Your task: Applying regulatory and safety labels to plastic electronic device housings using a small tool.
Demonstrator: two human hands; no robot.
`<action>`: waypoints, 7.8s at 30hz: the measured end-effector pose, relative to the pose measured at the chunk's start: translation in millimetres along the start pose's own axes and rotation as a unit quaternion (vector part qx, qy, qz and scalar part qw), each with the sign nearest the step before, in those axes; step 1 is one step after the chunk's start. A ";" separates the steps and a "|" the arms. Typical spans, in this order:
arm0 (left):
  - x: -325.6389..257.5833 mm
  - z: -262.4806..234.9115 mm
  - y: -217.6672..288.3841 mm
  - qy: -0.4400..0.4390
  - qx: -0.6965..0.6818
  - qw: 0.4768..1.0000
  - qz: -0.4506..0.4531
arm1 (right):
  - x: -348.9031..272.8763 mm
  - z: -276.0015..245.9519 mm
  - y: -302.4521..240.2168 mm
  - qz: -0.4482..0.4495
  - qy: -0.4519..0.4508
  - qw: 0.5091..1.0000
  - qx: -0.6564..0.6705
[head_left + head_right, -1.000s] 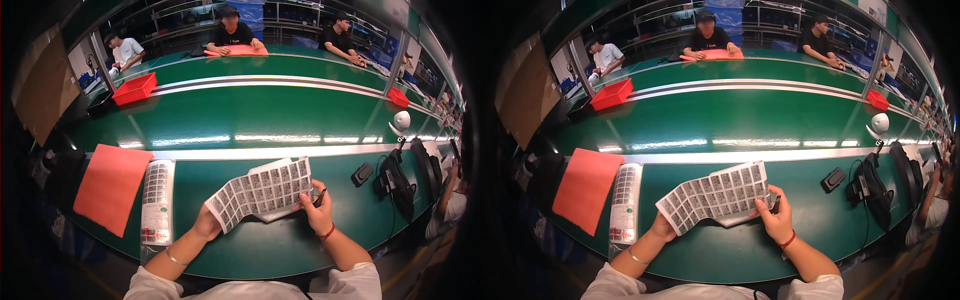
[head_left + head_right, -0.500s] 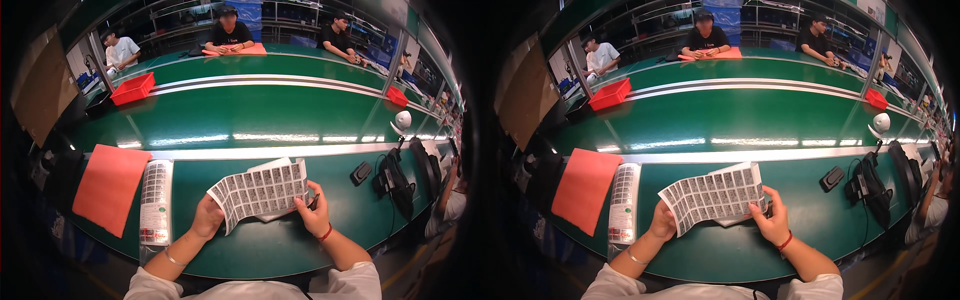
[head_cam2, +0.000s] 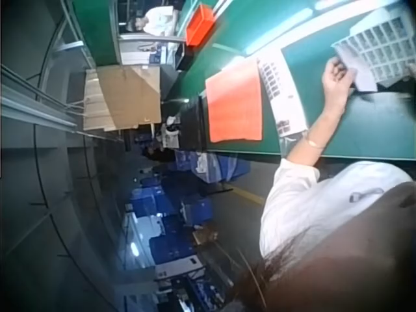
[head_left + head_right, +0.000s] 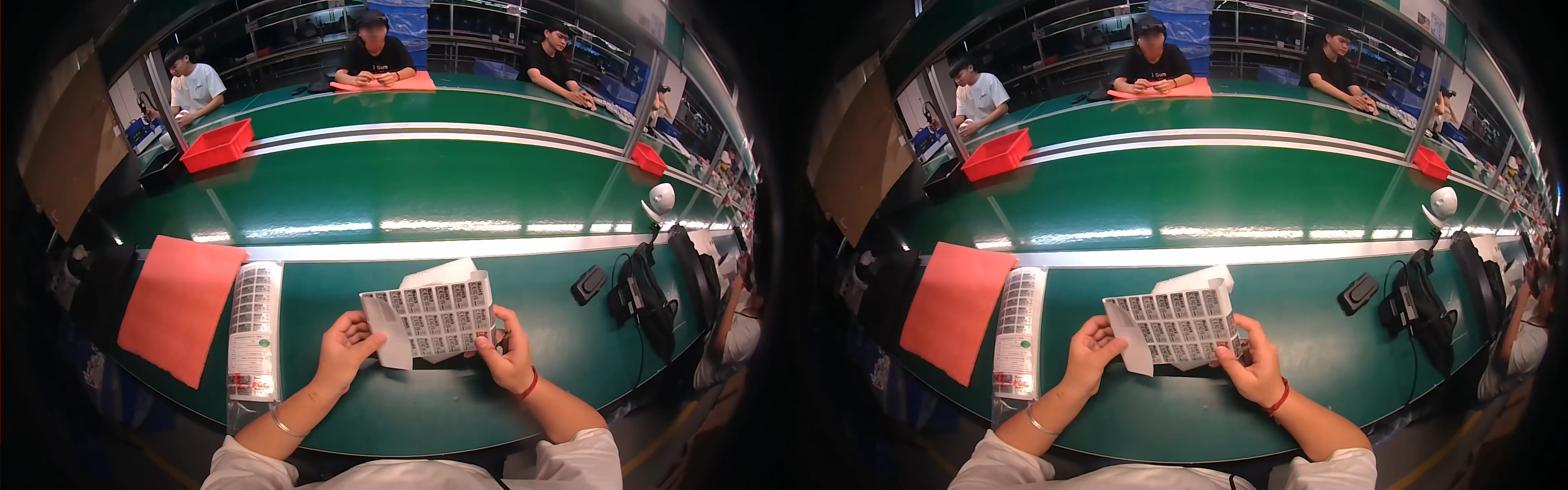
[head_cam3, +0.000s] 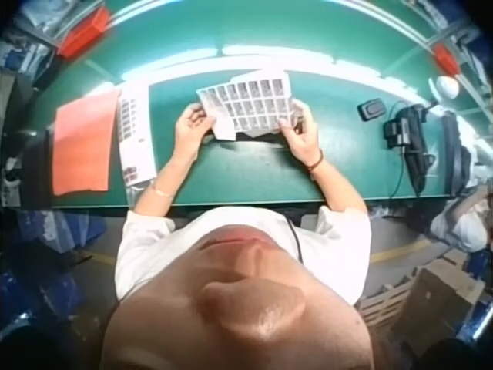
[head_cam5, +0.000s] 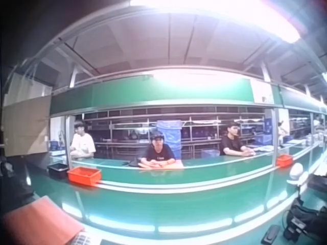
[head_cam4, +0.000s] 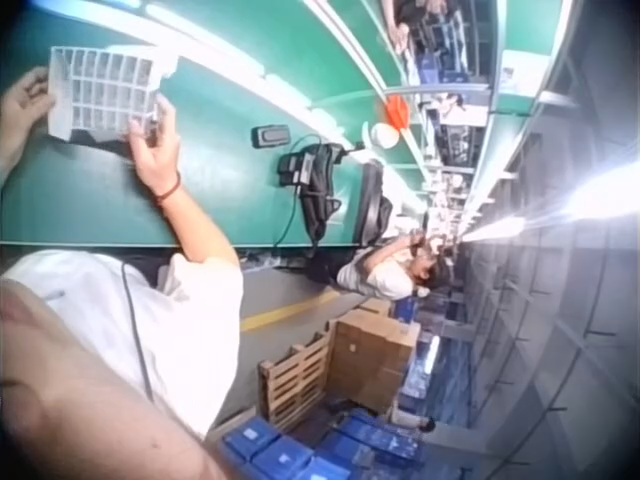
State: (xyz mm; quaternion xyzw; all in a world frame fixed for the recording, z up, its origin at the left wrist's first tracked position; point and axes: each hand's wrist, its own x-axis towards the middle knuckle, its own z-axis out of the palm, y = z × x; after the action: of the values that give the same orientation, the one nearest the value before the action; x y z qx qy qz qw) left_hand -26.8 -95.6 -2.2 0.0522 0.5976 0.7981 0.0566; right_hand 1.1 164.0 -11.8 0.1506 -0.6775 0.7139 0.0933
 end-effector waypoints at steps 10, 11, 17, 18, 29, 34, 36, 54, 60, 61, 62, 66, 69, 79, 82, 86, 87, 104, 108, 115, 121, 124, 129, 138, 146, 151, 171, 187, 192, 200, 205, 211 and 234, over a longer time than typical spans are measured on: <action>-0.1 -4.6 -0.7 0.042 -0.009 0.999 -0.005 | -5.2 -8.0 1.7 -0.004 -0.043 0.999 -0.022; -0.3 -3.9 -0.1 0.038 -0.007 0.999 -0.005 | -5.1 -7.1 3.1 -0.004 -0.044 0.999 -0.022; -1.8 -3.1 -1.1 0.032 -0.010 0.999 0.006 | -0.7 -4.1 -3.8 0.041 0.025 0.998 0.050; -1.3 -3.4 -1.6 0.034 -0.012 0.999 0.008 | 0.0 -2.8 -6.1 0.041 0.025 0.998 0.050; -1.9 -3.7 -0.4 0.044 0.008 0.998 0.050 | -2.2 -1.7 0.0 0.036 0.022 0.999 -0.015; 0.3 -1.8 -3.1 0.045 0.032 0.997 0.048 | -4.3 -4.6 6.2 0.009 0.017 0.996 -0.083; -1.0 0.3 1.4 0.044 0.021 0.998 0.034 | -3.8 -2.7 -3.4 0.004 0.024 0.995 -0.101; -5.4 -1.8 -5.6 -0.020 0.083 0.993 0.088 | -0.8 0.6 -8.5 0.002 -0.004 0.987 -0.163; -6.5 -3.6 -8.4 -0.039 0.072 0.991 0.106 | -1.9 0.8 -5.9 -0.013 0.006 0.987 -0.159; -6.9 -3.9 -8.0 -0.036 0.073 0.992 0.100 | -1.8 1.0 -6.2 -0.012 0.006 0.987 -0.159; -7.5 -4.3 -7.5 -0.036 0.074 0.992 0.099 | -1.2 1.0 -6.9 -0.012 0.004 0.986 -0.164; -6.7 -2.4 -5.8 -0.035 0.084 0.992 0.093 | -1.8 0.2 -4.0 -0.021 0.003 0.986 -0.166; -7.5 -3.7 -4.4 -0.031 0.093 0.992 0.084 | -1.3 2.0 -10.8 -0.017 0.001 0.984 -0.177; -6.6 -2.8 -1.3 0.003 0.062 0.996 0.065 | -1.4 -0.7 -5.0 -0.043 0.020 0.985 -0.164; -4.9 -1.0 -1.5 0.027 0.055 0.994 0.089 | -0.3 0.0 -4.6 -0.028 0.034 0.988 -0.145; -3.7 -3.4 -2.4 0.030 0.061 0.993 0.101 | -1.3 -1.2 -0.6 -0.049 0.037 0.987 -0.147; -2.8 -2.7 -2.4 0.034 0.057 0.994 0.092 | -1.5 -1.1 0.4 -0.055 0.044 0.986 -0.152; -1.2 -1.8 0.9 0.047 0.060 0.994 0.082 | -0.7 -1.7 -0.7 -0.058 0.047 0.987 -0.145; -3.0 -2.6 2.6 0.053 0.063 0.993 0.084 | -1.8 -0.5 1.1 -0.061 0.048 0.985 -0.157; -3.6 -0.8 3.3 0.057 0.059 0.994 0.074 | -2.9 -1.3 -1.3 -0.047 0.045 0.987 -0.145; -1.6 -0.1 -1.4 0.057 0.054 0.994 0.073 | -1.2 -3.7 -1.1 -0.049 0.041 0.987 -0.148; 1.7 -3.0 -2.6 0.033 0.033 0.995 0.083 | -0.4 -4.2 -0.2 -0.058 0.047 0.985 -0.153; -0.7 -8.2 -14.5 0.097 0.026 0.992 0.072 | -1.1 3.3 1.4 -0.028 0.050 0.993 -0.106; -2.4 -12.3 -10.0 0.124 -0.031 0.992 0.013 | -4.3 4.7 2.9 -0.032 0.047 0.996 -0.070; -2.6 -0.9 2.5 0.127 -0.051 0.991 -0.003 | -5.7 -0.1 6.0 -0.018 0.024 0.996 -0.088; 1.3 -13.0 -17.3 0.102 -0.118 0.988 0.015 | -6.8 -1.9 4.9 -0.008 -0.002 0.995 -0.101; 0.6 -3.7 -2.3 0.020 0.038 0.997 0.058 | -6.6 -7.7 -5.3 0.045 -0.113 0.992 -0.030; 0.1 -10.6 -10.4 0.018 0.071 0.993 0.088 | -4.6 -12.5 -4.9 0.145 -0.070 0.981 0.112; -1.7 -5.9 -7.0 0.028 0.112 0.989 0.089 | -4.9 -13.3 -5.6 0.140 -0.117 0.976 0.119; 0.3 -9.6 -14.5 0.041 0.199 0.973 0.106 | -3.1 -16.4 -8.4 0.160 -0.187 0.962 0.115; -0.9 -7.8 -9.6 0.037 0.242 0.963 0.115 | -1.0 -19.5 -6.8 0.194 -0.145 0.953 0.182; -8.1 -6.7 0.0 -0.031 0.204 0.977 0.060 | -0.5 -14.0 -9.2 0.205 -0.061 0.952 0.220; -10.1 -6.0 -0.7 0.025 0.205 0.974 0.096 | -0.1 -16.8 -11.4 0.249 -0.254 0.917 0.178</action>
State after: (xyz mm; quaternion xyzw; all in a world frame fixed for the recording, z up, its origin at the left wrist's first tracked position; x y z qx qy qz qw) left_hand -17.6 -102.7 -4.7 0.1001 0.7420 0.6612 -0.0467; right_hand 3.6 181.4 -1.7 0.1676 -0.5553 0.7607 -0.2915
